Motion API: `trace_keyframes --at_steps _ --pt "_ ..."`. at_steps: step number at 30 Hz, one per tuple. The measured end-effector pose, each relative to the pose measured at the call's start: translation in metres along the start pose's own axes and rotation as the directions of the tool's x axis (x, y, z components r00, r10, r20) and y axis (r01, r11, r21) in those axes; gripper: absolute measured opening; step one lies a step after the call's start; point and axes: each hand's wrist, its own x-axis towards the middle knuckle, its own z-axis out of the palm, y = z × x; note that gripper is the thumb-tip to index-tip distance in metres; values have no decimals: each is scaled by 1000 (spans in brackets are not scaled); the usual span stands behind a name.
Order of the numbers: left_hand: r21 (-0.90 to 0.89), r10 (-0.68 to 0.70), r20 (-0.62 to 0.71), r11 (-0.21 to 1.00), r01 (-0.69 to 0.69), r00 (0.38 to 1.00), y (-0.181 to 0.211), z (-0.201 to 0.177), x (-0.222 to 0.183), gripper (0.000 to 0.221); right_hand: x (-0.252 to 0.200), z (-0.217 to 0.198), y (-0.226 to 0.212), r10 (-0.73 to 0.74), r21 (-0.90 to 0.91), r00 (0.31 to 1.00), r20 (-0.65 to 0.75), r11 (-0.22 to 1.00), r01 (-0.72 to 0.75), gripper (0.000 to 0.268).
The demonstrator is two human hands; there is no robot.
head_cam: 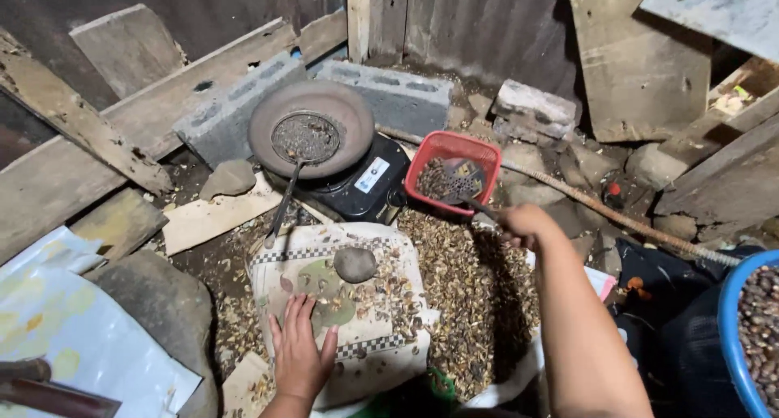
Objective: Cracking nuts manually using a stone and a wooden hammer, and transferring roasted nuts from a pan to a basket.
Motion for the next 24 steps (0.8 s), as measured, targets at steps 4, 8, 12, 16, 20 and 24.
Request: trace_keyframes --at_steps 4,8,12,16,20,24 --pt "1 -26 14 1000 26 1000 4 2 -12 73 6 15 9 -11 -21 1000 16 1000 11 49" --pt "-8 -14 -49 1000 13 999 5 8 -3 70 -65 -68 4 27 777 974 223 599 -194 28" --pt "15 4 -19 1000 -4 1000 7 9 -2 71 -74 -57 -22 96 754 981 167 629 -190 46" --pt "59 -17 38 998 15 999 0 4 -1 68 -69 -44 -15 29 794 964 263 561 -233 23" --pt "-3 8 -42 1000 -8 999 2 10 -4 68 -62 -20 -31 45 846 975 219 488 -213 40" --pt "21 -6 7 1000 6 1000 7 0 -10 67 -64 -35 -11 -119 910 915 387 210 -357 33"
